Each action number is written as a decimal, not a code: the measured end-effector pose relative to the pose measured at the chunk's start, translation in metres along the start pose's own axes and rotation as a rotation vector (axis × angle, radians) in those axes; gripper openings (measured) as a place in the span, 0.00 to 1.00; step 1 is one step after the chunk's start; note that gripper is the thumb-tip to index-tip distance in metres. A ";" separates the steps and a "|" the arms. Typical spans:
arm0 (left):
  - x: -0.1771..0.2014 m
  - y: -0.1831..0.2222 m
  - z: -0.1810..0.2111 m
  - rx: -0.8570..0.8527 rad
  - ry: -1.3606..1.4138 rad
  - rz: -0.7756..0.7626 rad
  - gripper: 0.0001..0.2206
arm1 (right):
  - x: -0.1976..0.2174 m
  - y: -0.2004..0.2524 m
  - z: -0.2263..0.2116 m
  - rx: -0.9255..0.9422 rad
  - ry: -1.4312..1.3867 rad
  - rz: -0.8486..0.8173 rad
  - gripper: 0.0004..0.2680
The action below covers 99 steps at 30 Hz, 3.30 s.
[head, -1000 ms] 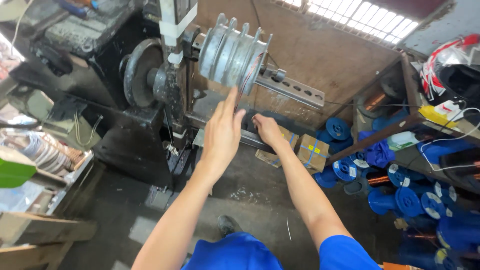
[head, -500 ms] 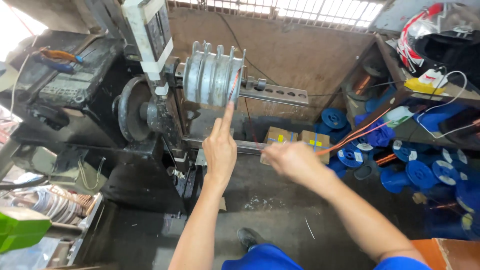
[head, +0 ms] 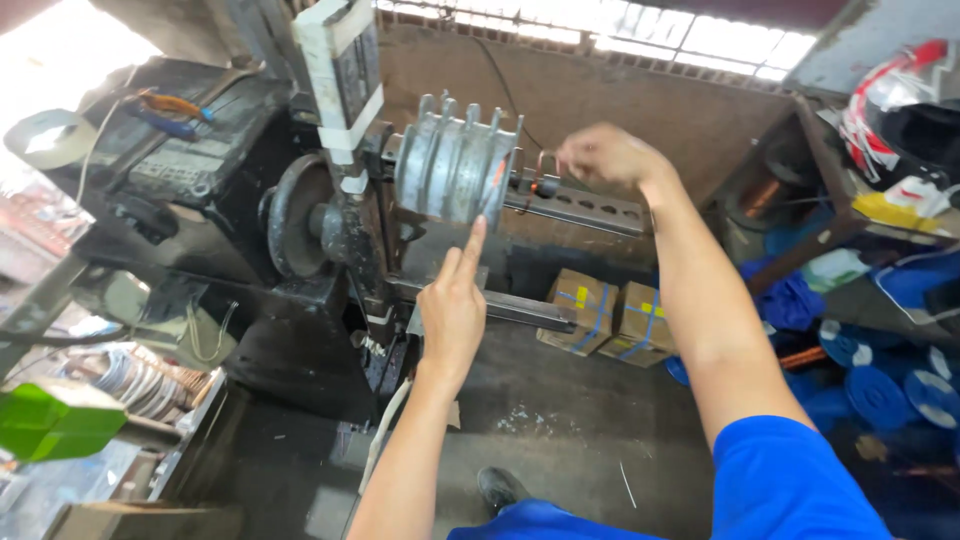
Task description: Winding copper wire onto a motor stator using a specialized winding machine
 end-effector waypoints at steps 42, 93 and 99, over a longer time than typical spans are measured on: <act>-0.006 0.017 -0.006 0.057 0.122 0.058 0.29 | -0.013 0.049 -0.061 0.264 0.608 0.299 0.03; 0.009 0.059 -0.016 0.140 0.157 -0.102 0.32 | -0.058 -0.037 0.080 0.243 -0.125 -0.131 0.03; 0.018 0.112 -0.019 0.320 0.386 -0.251 0.35 | -0.058 0.010 0.006 0.198 -0.213 -0.290 0.08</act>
Point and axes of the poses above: each hand's wrist, its own y-axis away from the middle knuckle, its own x-axis out of the back of the hand, z = x × y, the point moved 6 cm from there along -y, towards the middle knuckle, and after that the axes turned 9 degrees about y, right-handed, at the moved point
